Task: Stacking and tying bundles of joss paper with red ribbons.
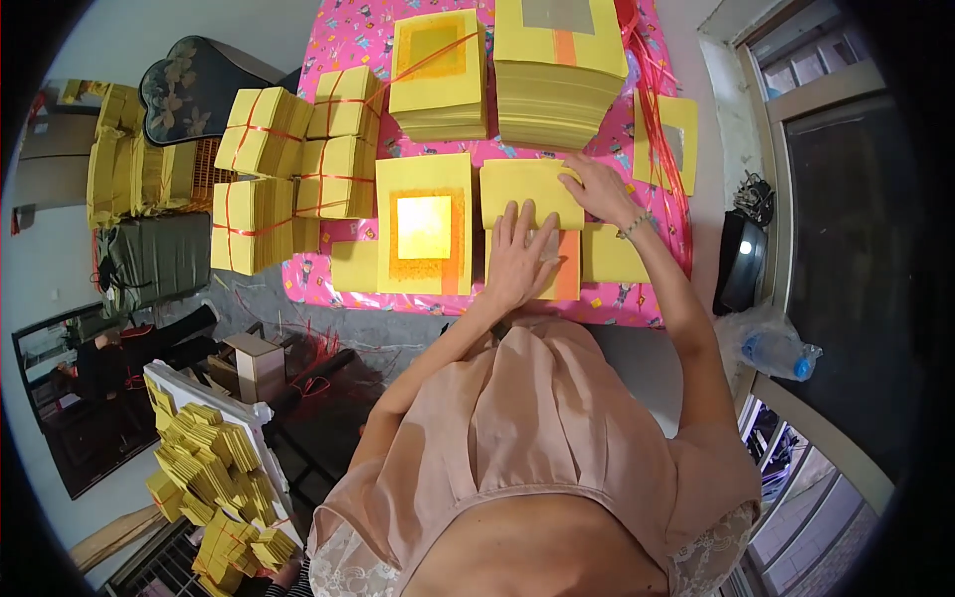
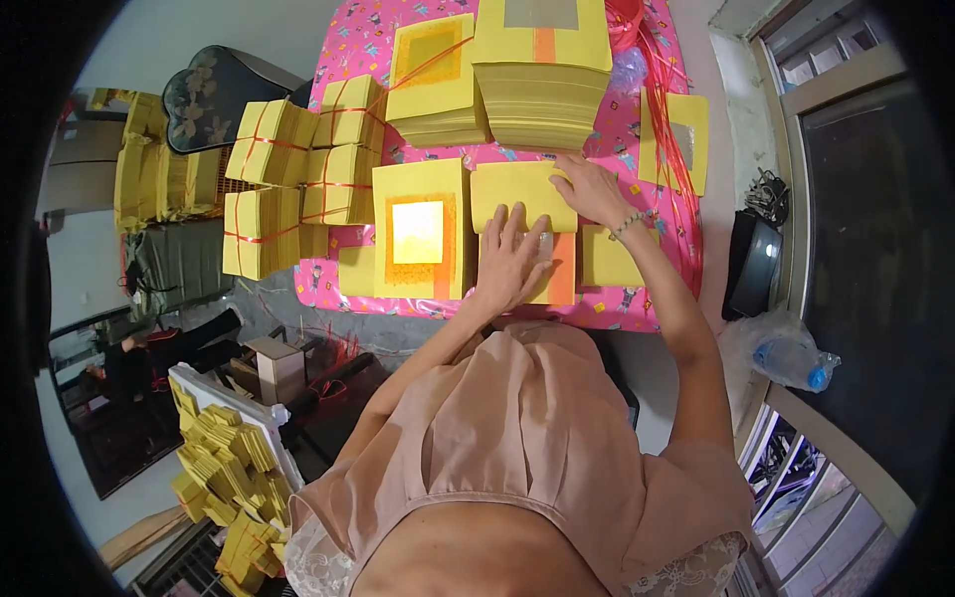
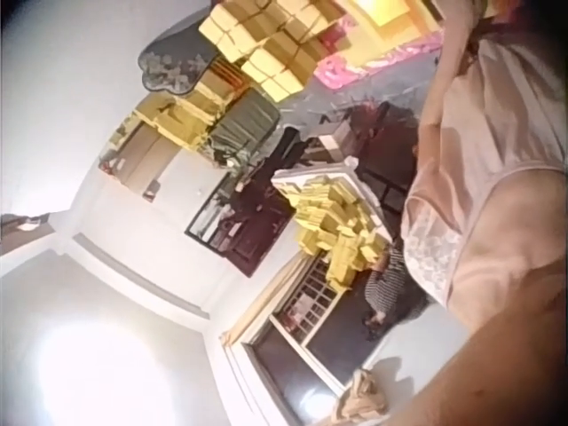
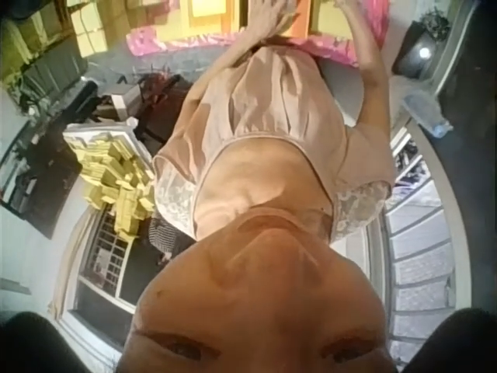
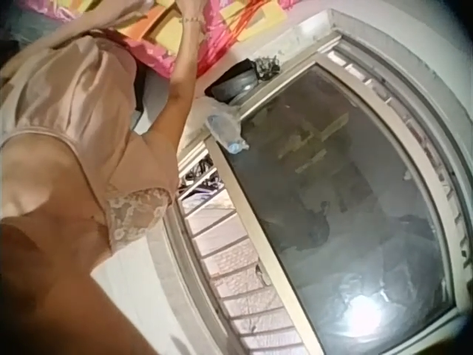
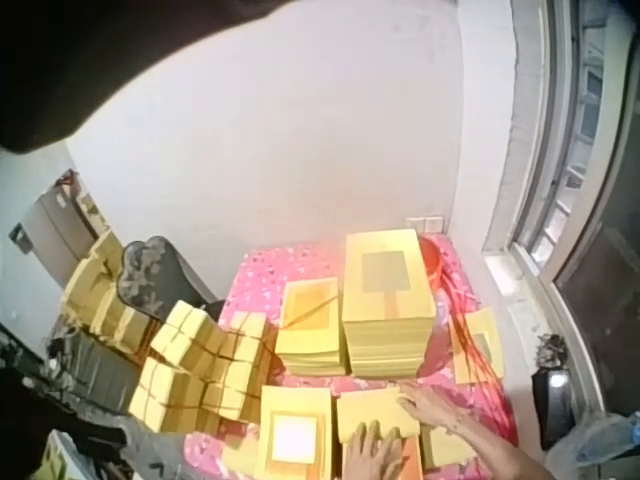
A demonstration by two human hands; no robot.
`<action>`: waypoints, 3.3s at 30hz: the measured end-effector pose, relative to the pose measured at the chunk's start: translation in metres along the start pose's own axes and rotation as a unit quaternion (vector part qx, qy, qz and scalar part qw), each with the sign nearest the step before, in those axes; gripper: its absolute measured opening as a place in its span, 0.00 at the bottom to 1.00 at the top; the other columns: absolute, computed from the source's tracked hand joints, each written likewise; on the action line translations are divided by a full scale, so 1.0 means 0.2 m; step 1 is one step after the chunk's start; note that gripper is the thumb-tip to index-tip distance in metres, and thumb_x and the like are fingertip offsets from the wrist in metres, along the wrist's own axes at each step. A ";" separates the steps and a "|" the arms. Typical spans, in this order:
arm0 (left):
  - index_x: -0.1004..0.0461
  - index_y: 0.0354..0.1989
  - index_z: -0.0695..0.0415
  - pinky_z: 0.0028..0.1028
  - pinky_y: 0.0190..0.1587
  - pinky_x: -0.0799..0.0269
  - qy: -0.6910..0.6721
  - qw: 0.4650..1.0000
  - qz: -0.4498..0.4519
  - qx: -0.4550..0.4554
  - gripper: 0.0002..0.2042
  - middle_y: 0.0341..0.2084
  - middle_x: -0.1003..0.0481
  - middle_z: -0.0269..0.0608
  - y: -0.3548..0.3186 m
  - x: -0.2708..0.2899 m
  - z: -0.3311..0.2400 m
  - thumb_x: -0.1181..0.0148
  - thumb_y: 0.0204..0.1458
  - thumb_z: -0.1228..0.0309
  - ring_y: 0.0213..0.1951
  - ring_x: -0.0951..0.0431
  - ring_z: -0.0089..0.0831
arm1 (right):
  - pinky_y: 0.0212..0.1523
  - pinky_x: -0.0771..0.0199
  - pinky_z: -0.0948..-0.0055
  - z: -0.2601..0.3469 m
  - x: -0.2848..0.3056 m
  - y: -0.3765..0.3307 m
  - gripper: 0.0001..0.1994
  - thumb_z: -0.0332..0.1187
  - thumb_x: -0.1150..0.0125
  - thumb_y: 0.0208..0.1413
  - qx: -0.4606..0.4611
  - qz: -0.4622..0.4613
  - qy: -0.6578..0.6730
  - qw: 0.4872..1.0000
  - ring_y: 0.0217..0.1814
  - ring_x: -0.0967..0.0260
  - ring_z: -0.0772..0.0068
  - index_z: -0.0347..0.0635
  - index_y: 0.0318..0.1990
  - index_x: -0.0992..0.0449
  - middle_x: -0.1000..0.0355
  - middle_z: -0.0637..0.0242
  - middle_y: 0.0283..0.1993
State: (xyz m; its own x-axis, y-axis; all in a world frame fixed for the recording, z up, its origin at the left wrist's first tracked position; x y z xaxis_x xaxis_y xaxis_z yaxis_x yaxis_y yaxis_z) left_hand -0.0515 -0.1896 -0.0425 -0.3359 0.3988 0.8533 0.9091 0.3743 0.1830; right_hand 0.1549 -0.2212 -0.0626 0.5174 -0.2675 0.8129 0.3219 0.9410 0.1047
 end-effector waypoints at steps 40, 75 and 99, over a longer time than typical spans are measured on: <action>0.45 0.70 0.44 0.61 0.66 0.61 0.027 0.998 0.036 0.052 0.34 0.68 0.51 0.55 -0.03 -0.14 0.08 0.45 0.54 0.50 0.69 0.57 0.61 | 0.53 0.34 0.58 0.16 -0.15 0.16 0.15 0.37 0.40 0.54 0.043 0.009 -0.033 0.998 0.52 0.34 0.57 0.42 0.48 0.30 0.31 0.61 0.44; 0.44 0.69 0.48 0.61 0.66 0.60 0.011 0.998 0.050 0.049 0.36 0.68 0.52 0.64 -0.05 -0.16 0.10 0.45 0.53 0.47 0.69 0.57 0.63 | 0.38 0.33 0.59 0.27 -0.20 -0.36 0.06 0.29 0.42 0.54 0.036 -0.058 -0.043 0.997 0.37 0.34 0.55 0.40 0.35 0.32 0.36 0.59 0.32; 0.49 0.68 0.67 0.52 0.68 0.58 0.014 0.996 0.047 0.078 0.42 0.68 0.49 0.59 -0.14 -0.13 0.14 0.46 0.54 0.47 0.70 0.54 0.59 | 0.38 0.32 0.57 0.23 -0.23 -0.34 0.05 0.30 0.43 0.55 -0.042 -0.066 0.020 0.997 0.37 0.32 0.55 0.43 0.35 0.32 0.34 0.61 0.33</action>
State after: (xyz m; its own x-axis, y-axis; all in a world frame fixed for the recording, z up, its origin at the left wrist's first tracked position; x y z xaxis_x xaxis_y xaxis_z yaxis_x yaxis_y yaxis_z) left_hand -0.0740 -0.1869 -0.0840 -0.2423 0.4151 0.8769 0.8858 0.4634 0.0254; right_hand 0.0726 -0.2639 -0.0820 0.4963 -0.3976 0.7717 0.4544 0.8764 0.1593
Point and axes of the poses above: each hand's wrist, its own y-axis towards the middle knuckle, its own x-axis out of the back of the hand, z = x × y, the point moved 4 cm from there along y, towards the middle knuckle
